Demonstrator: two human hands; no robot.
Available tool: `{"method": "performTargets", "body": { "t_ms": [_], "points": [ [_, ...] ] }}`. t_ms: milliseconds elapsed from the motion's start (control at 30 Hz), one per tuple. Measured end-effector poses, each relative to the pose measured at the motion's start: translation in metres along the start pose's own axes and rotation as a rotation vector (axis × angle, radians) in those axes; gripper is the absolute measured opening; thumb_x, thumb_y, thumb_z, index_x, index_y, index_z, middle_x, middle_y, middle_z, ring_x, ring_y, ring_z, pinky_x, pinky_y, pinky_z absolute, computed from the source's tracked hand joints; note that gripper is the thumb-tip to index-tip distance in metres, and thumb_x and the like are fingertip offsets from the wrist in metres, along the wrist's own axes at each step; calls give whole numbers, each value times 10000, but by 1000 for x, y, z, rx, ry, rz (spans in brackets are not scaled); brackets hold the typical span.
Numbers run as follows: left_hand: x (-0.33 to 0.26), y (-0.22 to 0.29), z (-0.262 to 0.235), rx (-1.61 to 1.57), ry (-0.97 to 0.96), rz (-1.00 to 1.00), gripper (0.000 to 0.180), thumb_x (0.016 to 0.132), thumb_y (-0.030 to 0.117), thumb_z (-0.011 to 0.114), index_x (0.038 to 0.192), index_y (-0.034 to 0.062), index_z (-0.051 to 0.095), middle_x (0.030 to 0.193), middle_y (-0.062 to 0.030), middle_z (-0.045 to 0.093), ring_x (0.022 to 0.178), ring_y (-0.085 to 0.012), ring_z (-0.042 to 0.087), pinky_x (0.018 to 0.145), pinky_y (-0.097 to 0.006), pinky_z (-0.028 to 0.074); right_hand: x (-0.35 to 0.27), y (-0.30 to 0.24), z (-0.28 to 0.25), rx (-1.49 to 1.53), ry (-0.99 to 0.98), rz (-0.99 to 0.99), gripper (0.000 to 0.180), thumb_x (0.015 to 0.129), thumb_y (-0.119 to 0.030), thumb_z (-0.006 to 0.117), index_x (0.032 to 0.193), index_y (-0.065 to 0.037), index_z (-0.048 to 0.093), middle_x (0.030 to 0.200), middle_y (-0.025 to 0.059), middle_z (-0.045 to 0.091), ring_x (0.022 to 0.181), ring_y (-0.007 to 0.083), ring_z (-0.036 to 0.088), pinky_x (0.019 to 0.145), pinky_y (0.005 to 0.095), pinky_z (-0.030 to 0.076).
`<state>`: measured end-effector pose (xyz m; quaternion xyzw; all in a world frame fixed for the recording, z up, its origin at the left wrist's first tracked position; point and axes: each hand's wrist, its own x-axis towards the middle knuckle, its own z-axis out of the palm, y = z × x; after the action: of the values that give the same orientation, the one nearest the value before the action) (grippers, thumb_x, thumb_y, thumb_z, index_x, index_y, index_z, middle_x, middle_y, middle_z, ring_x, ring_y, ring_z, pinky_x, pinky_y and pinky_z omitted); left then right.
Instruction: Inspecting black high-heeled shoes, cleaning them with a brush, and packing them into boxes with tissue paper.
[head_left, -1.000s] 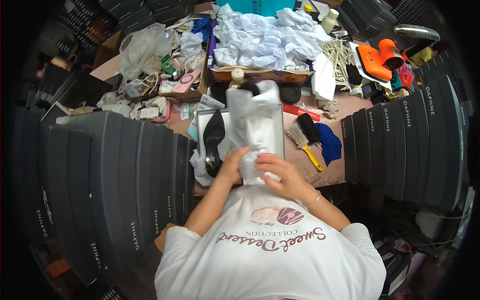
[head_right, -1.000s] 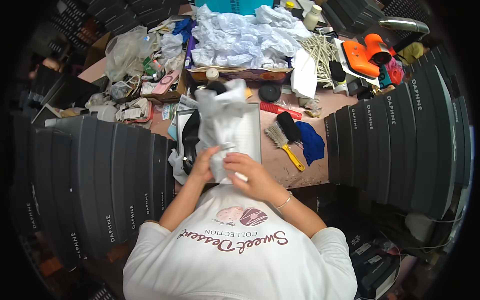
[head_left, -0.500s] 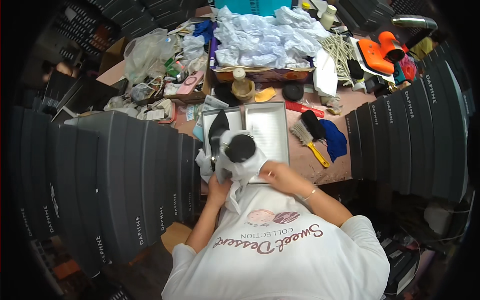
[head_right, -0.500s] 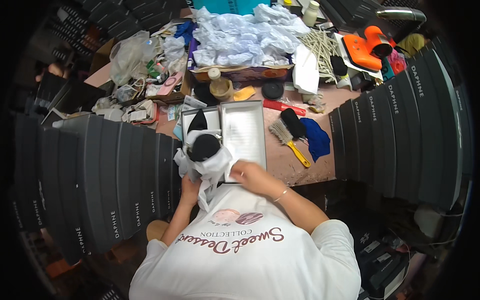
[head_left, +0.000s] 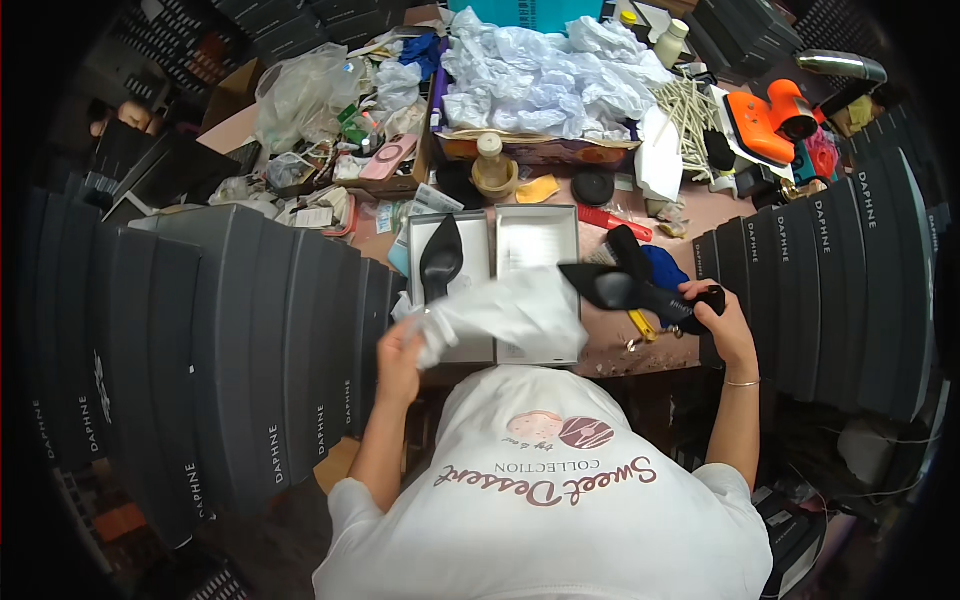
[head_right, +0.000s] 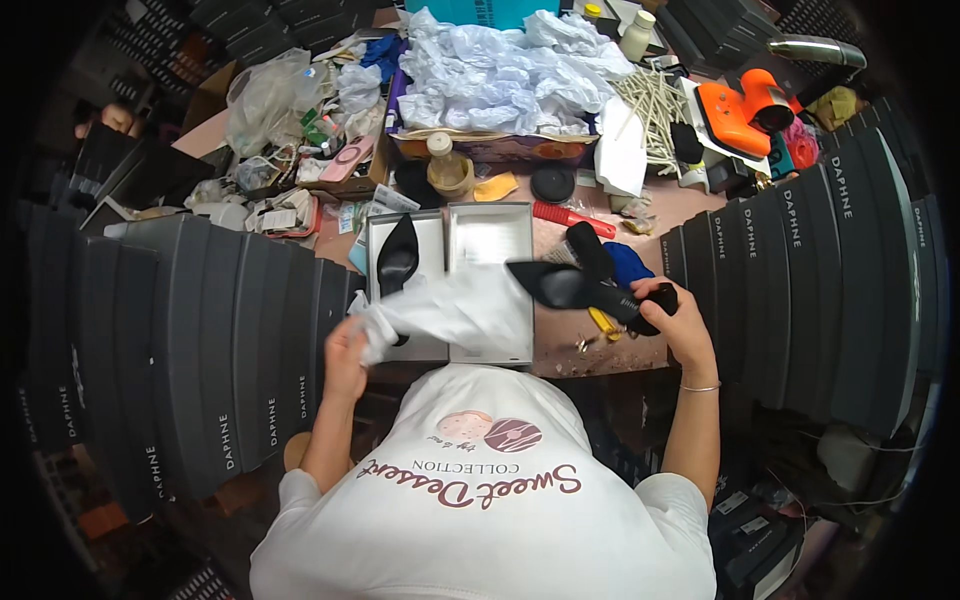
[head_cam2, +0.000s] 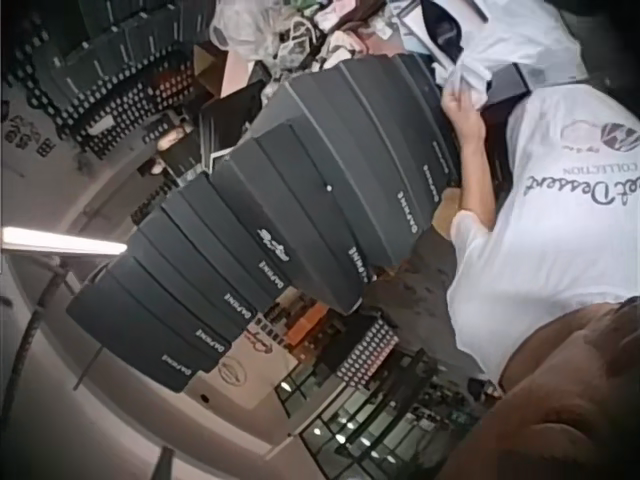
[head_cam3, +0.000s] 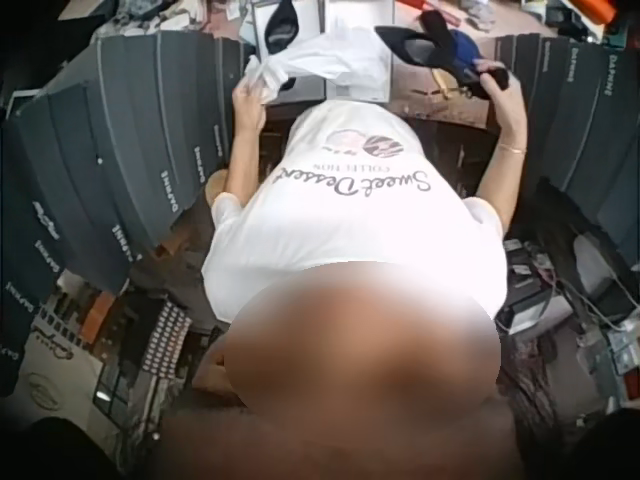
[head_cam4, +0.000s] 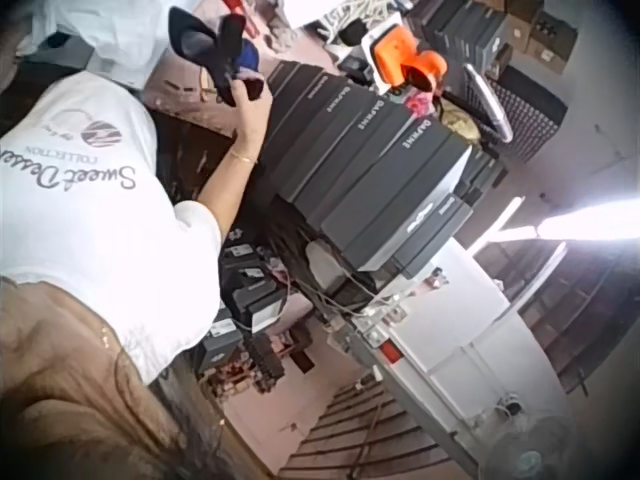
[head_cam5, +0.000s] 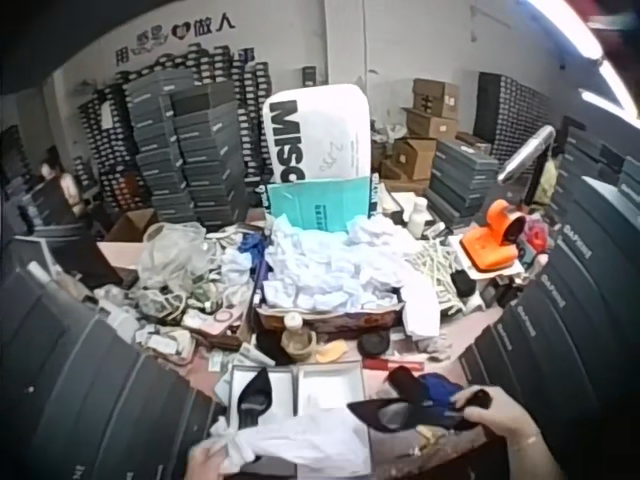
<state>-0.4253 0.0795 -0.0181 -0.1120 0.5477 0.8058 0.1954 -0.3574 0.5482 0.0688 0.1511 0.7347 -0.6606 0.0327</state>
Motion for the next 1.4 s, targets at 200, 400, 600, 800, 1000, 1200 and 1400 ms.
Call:
{"method": "performTargets", "body": {
  "t_ms": [200, 400, 600, 800, 1000, 1200, 1400],
  "points": [
    [41, -30, 104, 1383, -826, 373, 389, 796, 226, 682, 1108, 1, 621, 986, -194, 633, 902, -301, 602, 804, -340, 475, -3, 4, 61, -224, 334, -255, 253, 733, -106, 737, 884, -24, 551, 1029, 108, 587, 1004, 209, 546, 910, 318, 407],
    [76, -27, 54, 930, 90, 509, 385, 850, 215, 646, 1155, -10, 582, 1068, -183, 597, 866, -270, 607, 791, -356, 482, -9, 53, 154, -264, 105, -226, 493, 721, -259, 781, 1069, -21, 526, 1126, 156, 505, 1076, 285, 493, 954, 350, 379],
    [75, -49, -25, 1182, 206, -19, 519, 799, 330, 688, 1146, -36, 567, 960, -179, 639, 900, -280, 638, 773, -351, 488, 19, 137, 195, -251, -104, 109, 762, 789, -377, 718, 1312, 68, 388, 1189, 287, 490, 1077, 324, 525, 907, 373, 430],
    [109, -69, -48, 897, 125, -196, 335, 809, 294, 678, 913, -24, 653, 790, -144, 672, 721, -234, 652, 658, -337, 476, 47, 175, 219, -108, -50, 279, 629, 840, -265, 674, 1294, 69, 392, 1017, 183, 611, 877, 214, 595, 799, 311, 478],
    [76, -30, -9, 1086, 176, 97, 341, 826, 291, 660, 896, -42, 647, 884, -183, 662, 835, -317, 625, 739, -389, 466, 33, 128, 204, 455, -54, 368, 299, 942, -154, 534, 1192, 5, 496, 982, 49, 617, 830, 115, 579, 749, 258, 477],
    [52, 26, 57, 1184, 27, 556, 258, 894, 211, 556, 905, -38, 625, 1119, -183, 612, 1251, -344, 438, 1106, -528, 132, 21, 77, 192, 533, -56, 102, 345, 982, -145, 435, 1305, -22, 429, 1145, 84, 577, 1063, 137, 538, 954, 285, 407],
    [56, 36, 75, 1157, -4, 710, 238, 894, 191, 563, 889, -37, 630, 1109, -168, 619, 1271, -366, 413, 1093, -518, 180, 15, 35, 195, 538, -33, 16, 379, 983, -174, 475, 1321, -7, 430, 1076, 5, 571, 980, 54, 508, 887, 217, 409]
  ]
}}
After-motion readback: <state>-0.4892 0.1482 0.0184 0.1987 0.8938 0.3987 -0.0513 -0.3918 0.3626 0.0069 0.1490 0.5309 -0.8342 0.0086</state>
